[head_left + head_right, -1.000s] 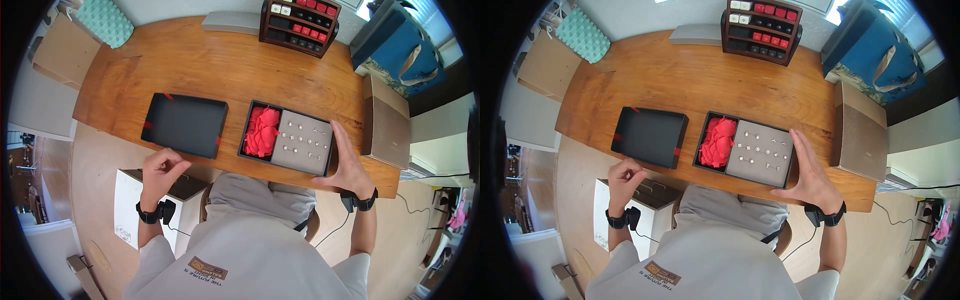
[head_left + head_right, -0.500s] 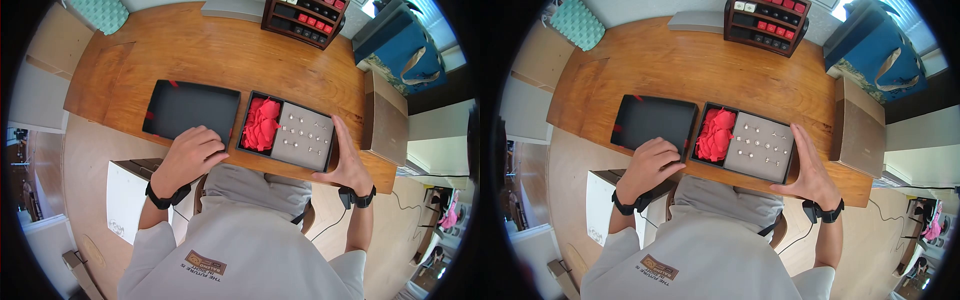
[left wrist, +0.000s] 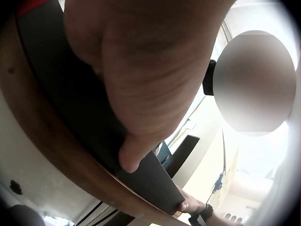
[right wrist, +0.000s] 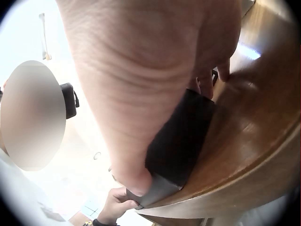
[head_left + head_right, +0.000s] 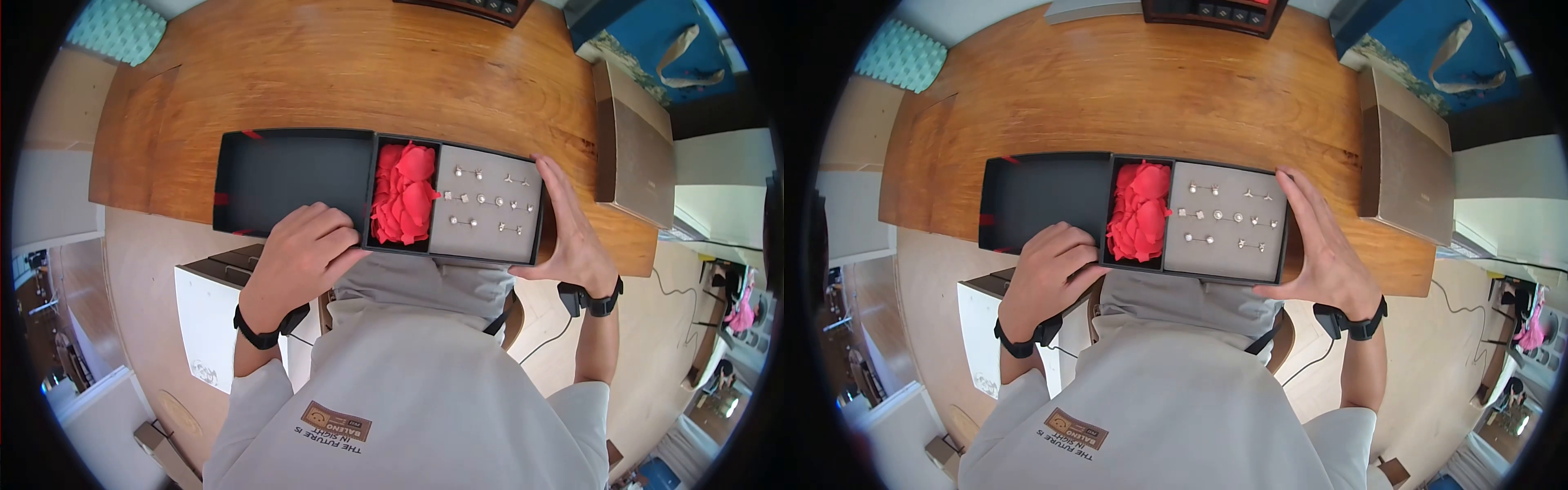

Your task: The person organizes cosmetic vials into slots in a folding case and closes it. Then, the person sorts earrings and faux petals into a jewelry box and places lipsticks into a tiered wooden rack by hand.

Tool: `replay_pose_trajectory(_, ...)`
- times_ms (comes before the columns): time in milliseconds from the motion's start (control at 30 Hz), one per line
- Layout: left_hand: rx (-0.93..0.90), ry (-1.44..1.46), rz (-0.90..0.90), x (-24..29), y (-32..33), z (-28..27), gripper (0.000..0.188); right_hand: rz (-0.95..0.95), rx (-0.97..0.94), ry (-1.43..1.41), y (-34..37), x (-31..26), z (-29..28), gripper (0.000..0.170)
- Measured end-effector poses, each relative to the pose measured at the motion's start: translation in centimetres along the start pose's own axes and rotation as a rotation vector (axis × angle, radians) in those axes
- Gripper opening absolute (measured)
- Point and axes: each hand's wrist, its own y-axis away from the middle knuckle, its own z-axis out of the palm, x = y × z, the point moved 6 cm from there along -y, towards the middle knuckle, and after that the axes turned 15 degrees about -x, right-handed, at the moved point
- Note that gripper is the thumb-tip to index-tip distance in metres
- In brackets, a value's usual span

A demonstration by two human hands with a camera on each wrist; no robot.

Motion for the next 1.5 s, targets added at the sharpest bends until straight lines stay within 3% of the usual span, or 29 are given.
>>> replay_pose_trajectory(900, -0.084, 0.014, -0.102, 0.6, -0.2, -0.1, 0.030, -0.202, 0.116, -0.054, 0.2, 0.8, 0.4, 0.136)
replay_pose_trajectory(1100, -0.129, 0.049, -0.149, 0.9, -0.6, -1.6, 0.029, -0.258, 0.179, -0.261, 0.6, 2.9, 0.6, 0.137)
replay_pose_trajectory(1167, -0.059, 0.027, -0.155, 1.0, -0.9, -2.4, 0.028, -0.255, 0.291, -0.356, 0.8, 3.8, 0.5, 0.120)
replay_pose_trajectory(1200, 0.014, 0.013, -0.164, 1.0, -1.1, -3.1, 0.027, -0.257, 0.295, -0.360, 0.7, 3.5, 0.5, 0.120)
replay_pose_trajectory(1233, 0.044, -0.015, -0.166, 1.3, -1.5, -3.4, 0.025, -0.248, 0.369, -0.447, 0.9, 3.5, 0.4, 0.108)
replay_pose_trajectory(1267, 0.044, -0.022, -0.167, 1.6, -2.2, -3.6, 0.025, -0.238, 0.440, -0.534, 1.0, 3.6, 0.3, 0.095)
replay_pose_trajectory(1300, 0.045, -0.048, -0.130, 2.2, -3.2, -3.8, 0.023, -0.243, 0.441, -0.537, 1.0, 3.6, 0.3, 0.095)
replay_pose_trajectory(1367, 0.046, -0.079, -0.095, 3.1, -4.9, -4.1, 0.021, -0.201, 0.449, -0.589, 1.0, 4.2, 0.4, 0.072)
replay_pose_trajectory(1500, -0.012, -0.177, 0.086, 5.4, -8.1, -4.9, 0.021, -0.157, 0.492, -0.513, 1.0, 3.7, 0.3, 0.054)
